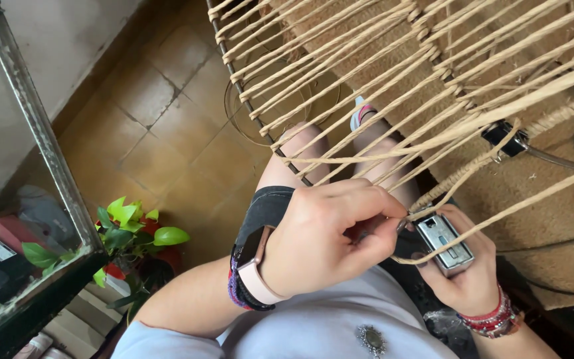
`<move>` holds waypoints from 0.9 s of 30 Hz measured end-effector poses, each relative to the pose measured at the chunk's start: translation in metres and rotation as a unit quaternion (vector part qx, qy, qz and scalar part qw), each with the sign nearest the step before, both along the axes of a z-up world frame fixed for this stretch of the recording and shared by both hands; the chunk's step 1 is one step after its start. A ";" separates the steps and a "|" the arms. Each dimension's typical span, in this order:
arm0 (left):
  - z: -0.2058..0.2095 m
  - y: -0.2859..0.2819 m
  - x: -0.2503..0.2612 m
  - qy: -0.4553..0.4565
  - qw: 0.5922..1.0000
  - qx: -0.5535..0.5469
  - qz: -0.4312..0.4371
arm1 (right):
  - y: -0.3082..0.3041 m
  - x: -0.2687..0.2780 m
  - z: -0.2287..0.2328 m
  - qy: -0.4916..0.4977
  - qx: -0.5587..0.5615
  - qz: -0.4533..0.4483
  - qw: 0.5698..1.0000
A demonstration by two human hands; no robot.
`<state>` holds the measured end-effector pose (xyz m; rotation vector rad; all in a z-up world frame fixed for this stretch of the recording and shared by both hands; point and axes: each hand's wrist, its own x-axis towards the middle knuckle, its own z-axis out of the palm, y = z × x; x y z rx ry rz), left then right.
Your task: Weaving and securing wooden strips to a circular frame using a stapler and pliers
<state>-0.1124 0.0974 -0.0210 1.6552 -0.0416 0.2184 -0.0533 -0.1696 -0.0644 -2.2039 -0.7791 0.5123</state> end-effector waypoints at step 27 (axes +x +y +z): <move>-0.007 -0.011 0.001 0.034 0.999 -0.018 0.003 | -0.024 0.000 -0.025 -0.127 -0.019 -0.014 0.992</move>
